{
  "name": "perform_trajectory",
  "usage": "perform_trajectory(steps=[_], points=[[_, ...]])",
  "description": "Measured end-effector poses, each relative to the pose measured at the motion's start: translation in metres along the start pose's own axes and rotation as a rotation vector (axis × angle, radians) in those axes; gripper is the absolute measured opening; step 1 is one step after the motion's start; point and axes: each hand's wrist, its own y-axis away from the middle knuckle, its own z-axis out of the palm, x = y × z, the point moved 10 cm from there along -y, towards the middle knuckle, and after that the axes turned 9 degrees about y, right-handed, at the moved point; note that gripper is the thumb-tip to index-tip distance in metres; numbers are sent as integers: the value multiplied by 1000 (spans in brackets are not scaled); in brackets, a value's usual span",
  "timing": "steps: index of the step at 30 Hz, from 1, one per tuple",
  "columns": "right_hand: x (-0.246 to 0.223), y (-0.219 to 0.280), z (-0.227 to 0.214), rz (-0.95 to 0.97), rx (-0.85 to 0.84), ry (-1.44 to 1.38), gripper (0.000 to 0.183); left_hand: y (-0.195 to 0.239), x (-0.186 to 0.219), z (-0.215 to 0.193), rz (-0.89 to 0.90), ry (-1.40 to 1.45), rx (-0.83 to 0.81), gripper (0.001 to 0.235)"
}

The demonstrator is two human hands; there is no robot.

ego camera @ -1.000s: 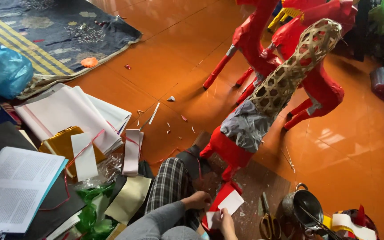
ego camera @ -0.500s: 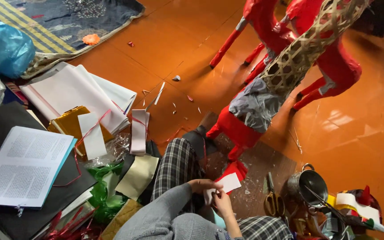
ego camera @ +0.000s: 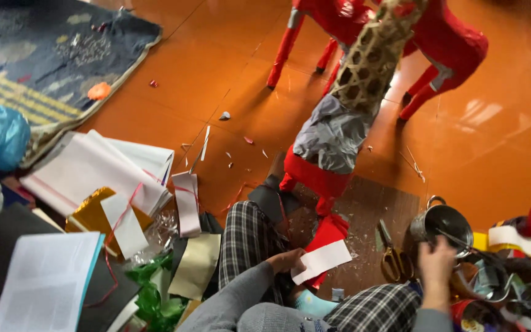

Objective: Decorating a large animal-shaped structure by wrapping its legs with red paper and cutting it to size with scissors.

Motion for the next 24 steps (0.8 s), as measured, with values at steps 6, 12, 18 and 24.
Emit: perform_trajectory(steps=[6, 12, 18, 24], points=[[95, -1, -26, 483, -61, 385, 51, -8, 21, 2, 195, -60, -33, 50], [96, 19, 1, 566, -304, 175, 55, -1, 15, 8, 77, 41, -75, 48], [83, -2, -40, 195, 254, 279, 40, -17, 14, 15, 92, 110, -68, 40], [130, -15, -55, 300, 235, 299, 64, -9, 19, 10, 69, 94, 39, 40]])
